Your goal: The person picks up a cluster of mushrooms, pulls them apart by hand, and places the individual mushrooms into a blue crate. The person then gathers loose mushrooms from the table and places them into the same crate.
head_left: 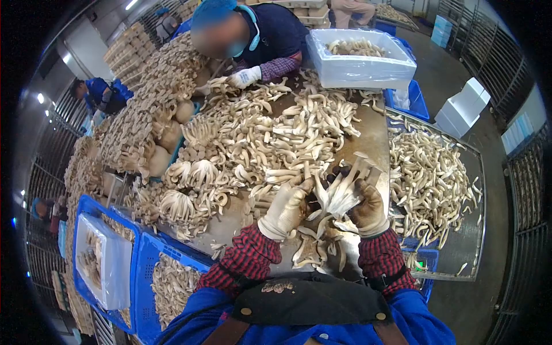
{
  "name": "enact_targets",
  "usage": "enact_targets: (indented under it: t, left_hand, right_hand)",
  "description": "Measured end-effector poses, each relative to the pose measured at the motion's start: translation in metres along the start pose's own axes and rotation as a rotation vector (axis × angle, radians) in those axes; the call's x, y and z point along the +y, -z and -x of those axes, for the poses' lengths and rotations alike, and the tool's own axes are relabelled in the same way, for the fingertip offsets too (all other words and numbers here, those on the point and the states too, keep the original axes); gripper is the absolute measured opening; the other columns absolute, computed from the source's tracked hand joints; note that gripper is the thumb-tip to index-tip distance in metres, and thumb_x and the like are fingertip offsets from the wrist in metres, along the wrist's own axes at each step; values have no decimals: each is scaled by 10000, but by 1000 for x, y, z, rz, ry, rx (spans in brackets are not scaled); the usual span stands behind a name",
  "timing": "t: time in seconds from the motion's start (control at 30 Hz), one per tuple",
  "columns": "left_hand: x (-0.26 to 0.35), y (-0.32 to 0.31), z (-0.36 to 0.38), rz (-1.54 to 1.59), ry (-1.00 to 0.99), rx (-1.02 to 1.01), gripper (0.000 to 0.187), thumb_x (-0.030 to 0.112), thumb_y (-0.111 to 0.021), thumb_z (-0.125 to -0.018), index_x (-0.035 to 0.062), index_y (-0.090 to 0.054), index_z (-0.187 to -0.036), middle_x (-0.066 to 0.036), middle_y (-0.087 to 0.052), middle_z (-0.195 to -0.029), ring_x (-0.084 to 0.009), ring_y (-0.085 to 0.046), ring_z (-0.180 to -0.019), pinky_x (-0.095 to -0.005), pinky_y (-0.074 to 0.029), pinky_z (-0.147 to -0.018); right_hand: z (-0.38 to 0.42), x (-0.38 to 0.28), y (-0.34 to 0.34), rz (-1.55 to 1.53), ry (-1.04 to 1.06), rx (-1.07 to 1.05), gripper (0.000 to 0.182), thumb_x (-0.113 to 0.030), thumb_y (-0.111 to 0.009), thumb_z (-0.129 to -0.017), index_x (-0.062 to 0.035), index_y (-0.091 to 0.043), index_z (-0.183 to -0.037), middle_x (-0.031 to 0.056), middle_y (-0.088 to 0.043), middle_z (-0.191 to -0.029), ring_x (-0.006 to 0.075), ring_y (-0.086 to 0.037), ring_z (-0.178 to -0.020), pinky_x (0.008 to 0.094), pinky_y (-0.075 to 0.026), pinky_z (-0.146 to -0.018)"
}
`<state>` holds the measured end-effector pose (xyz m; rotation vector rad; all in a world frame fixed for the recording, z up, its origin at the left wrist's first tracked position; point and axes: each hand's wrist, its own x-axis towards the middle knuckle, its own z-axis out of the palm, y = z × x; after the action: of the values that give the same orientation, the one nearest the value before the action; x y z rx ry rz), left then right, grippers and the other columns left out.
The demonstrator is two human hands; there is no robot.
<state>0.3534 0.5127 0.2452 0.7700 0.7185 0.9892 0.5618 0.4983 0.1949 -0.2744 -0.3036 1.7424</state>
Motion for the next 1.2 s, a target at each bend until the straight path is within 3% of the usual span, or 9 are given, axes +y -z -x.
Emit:
enact_targets:
  t: [0.2, 0.27, 0.33, 0.4, 0.47, 0.67, 0.8, 0.87, 1.2]
  left_hand:
    - [8, -2, 3, 203, -118, 107, 244, 134, -412, -982, 32, -502, -1184, -55, -590, -990, -108, -597, -761, -225, -512, -614]
    - [-3, 23, -5, 199, -117, 14, 216, 158, -521, -976, 35, -561, -1148, -26, -596, -1099, -101, -564, -977, -241, -462, -846]
    - [-6, 12, -7, -217, -253, 142, 244, 75, -520, -920, -17, -533, -1145, -17, -588, -955, -79, -563, -792, -223, -477, -685]
    - [0, -10, -7, -286, -221, 193, 347, -54, -631, -808, -28, -558, -1146, -4, -596, -902, -59, -540, -790, -211, -459, -714]
    - [-18, -3, -27, -308, -351, 223, 321, -76, -634, -799, -26, -563, -1108, -2, -590, -887, -58, -534, -770, -206, -457, -704]
    - [1, -11, -8, -179, -397, 233, 292, -35, -623, -841, -30, -586, -1131, -53, -613, -982, -120, -574, -834, -234, -469, -772]
    - [4, -27, 3, -996, -567, 24, 280, 61, -672, -834, -27, -577, -1082, -62, -617, -927, -150, -589, -848, -263, -501, -781]
    - [4, -38, 8, -1266, -626, 42, 347, 179, -769, -736, -5, -647, -1004, -159, -613, -906, -320, -600, -849, -350, -488, -721]
    - [30, -35, 26, -933, -161, -18, 256, 96, -758, -729, -5, -677, -950, -80, -631, -817, -130, -558, -729, -284, -450, -669]
  right_hand:
    - [-6, -18, 7, -107, 157, -21, 504, -84, -606, -856, 25, -450, -1323, 137, -512, -1339, 277, -488, -1239, 450, -341, -1113]
    - [-7, -19, 12, -140, 77, 45, 553, -88, -642, -834, 16, -436, -1337, 134, -501, -1350, 273, -480, -1248, 442, -342, -1111]
    - [1, -14, 2, -1302, -253, -221, 523, -298, -400, -984, -70, -303, -1445, 183, -394, -1446, 298, -384, -1351, 431, -320, -1106]
    - [3, -4, -5, -1370, -342, -65, 550, -182, -474, -916, -79, -327, -1435, 179, -389, -1452, 299, -355, -1374, 409, -323, -1106]
    - [1, 16, 2, -291, 22, -318, 594, -81, -536, -866, -52, -335, -1425, 162, -426, -1422, 276, -466, -1286, 368, -388, -1065]
    - [-3, 0, -15, 266, 95, 8, 468, 41, -475, -859, -49, -444, -1317, 78, -576, -1178, 204, -575, -1066, 337, -509, -893]
    - [-2, 1, -19, 475, 91, 69, 370, 2, -483, -891, -22, -490, -1260, 75, -581, -1115, 172, -586, -980, 301, -506, -839]
    - [-2, 7, -27, 901, 177, 26, 296, -11, -484, -898, -6, -553, -1186, 61, -590, -1036, 134, -573, -923, 265, -490, -801]
    - [-11, -3, -39, 347, 163, 202, 297, -122, -357, -925, 71, -565, -1012, 150, -634, -931, 190, -645, -795, 264, -536, -699]
